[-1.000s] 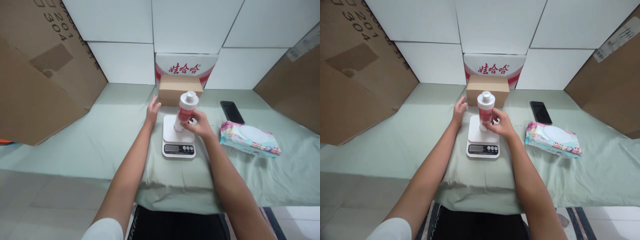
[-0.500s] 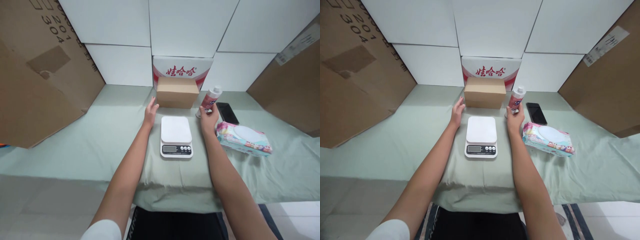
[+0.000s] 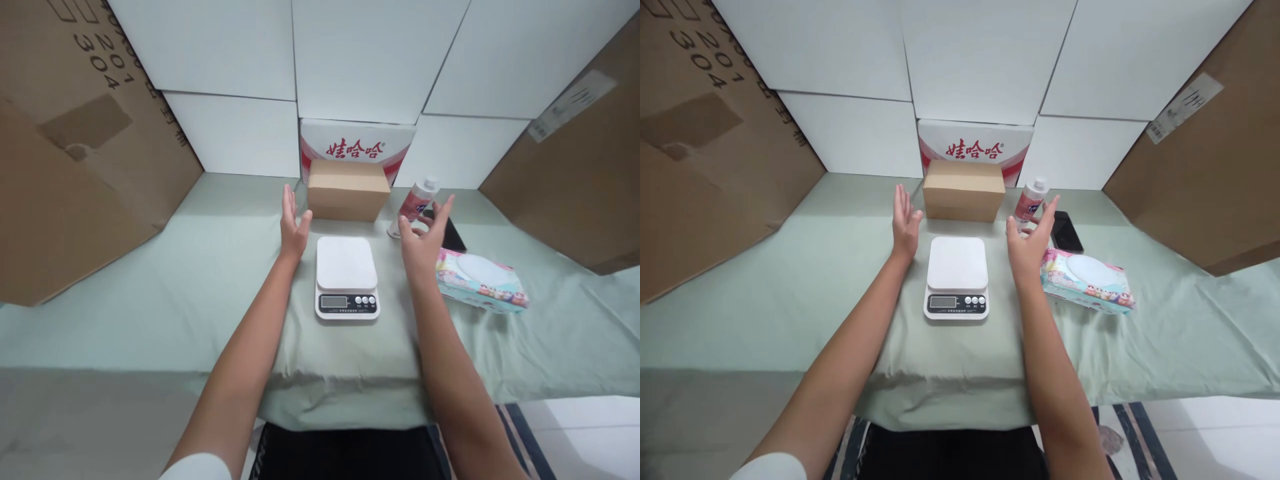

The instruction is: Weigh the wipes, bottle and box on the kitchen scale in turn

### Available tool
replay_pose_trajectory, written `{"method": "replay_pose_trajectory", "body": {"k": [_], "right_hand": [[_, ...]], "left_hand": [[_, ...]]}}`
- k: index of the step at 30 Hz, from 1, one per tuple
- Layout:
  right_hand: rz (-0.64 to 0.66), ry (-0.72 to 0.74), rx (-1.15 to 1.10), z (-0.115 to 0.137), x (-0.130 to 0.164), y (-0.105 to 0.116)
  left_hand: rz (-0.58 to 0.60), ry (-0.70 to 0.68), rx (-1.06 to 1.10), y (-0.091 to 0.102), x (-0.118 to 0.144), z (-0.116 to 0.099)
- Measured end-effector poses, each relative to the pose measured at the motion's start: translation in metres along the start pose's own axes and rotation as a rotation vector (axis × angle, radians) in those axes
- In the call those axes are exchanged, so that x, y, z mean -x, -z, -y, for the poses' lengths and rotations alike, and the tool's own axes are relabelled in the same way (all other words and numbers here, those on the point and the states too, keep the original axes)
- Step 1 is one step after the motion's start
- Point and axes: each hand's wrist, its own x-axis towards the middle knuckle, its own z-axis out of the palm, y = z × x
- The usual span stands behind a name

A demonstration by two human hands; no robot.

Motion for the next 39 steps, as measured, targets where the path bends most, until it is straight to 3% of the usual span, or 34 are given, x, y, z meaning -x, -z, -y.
{"method": "replay_pose_trajectory", "body": {"k": [3, 5, 6, 8, 11, 13, 15, 17, 19, 21, 23, 27, 30, 33, 36, 39], "right_hand": [[-0.073, 0.092, 0.071, 0.030, 0.031, 0.062], [-0.188, 0.158, 0.239, 0.022, 0.046, 0.116], [-0.217, 0.169, 0.331, 0.009, 0.051, 0.143], [-0.153, 0.056, 0.445, -0.031, 0.053, 0.194], [0.134, -0.165, 0.400, -0.093, 0.046, 0.245], [0.308, -0.277, 0.254, -0.119, 0.038, 0.259], [0.419, -0.333, 0.170, -0.129, 0.031, 0.259], [0.457, -0.328, 0.175, -0.131, 0.027, 0.251], [0.423, -0.279, 0.169, -0.128, 0.027, 0.239], [0.351, -0.224, 0.110, -0.123, 0.030, 0.227], [0.281, -0.168, 0.045, -0.111, 0.033, 0.212], [0.239, -0.017, -0.073, -0.062, 0.031, 0.163], [0.318, 0.078, -0.189, -0.018, 0.021, 0.108], [0.425, 0.124, -0.316, 0.009, 0.016, 0.053], [0.498, 0.140, -0.379, 0.015, 0.021, 0.018], [0.509, 0.142, -0.375, 0.008, 0.033, 0.006]], "left_hand": [[0.072, -0.255, -0.098, -0.004, 0.009, -0.032], [0.206, -0.383, -0.127, -0.020, 0.026, -0.062], [0.303, -0.411, -0.140, -0.033, 0.037, -0.079], [0.563, -0.363, -0.203, -0.069, 0.061, -0.108], [1.010, -0.182, -0.413, -0.137, 0.087, -0.134], [1.169, -0.123, -0.558, -0.178, 0.090, -0.137], [1.239, -0.116, -0.658, -0.208, 0.084, -0.132], [1.284, -0.140, -0.676, -0.224, 0.075, -0.123], [1.311, -0.165, -0.628, -0.227, 0.067, -0.115], [1.291, -0.182, -0.546, -0.217, 0.064, -0.109], [1.208, -0.212, -0.420, -0.193, 0.061, -0.108], [0.922, -0.328, -0.169, -0.114, 0.050, -0.120], [0.726, -0.400, -0.172, -0.049, 0.039, -0.127], [0.582, -0.422, -0.239, 0.001, 0.040, -0.116], [0.505, -0.392, -0.261, 0.029, 0.050, -0.090], [0.478, -0.371, -0.234, 0.037, 0.061, -0.068]]}}
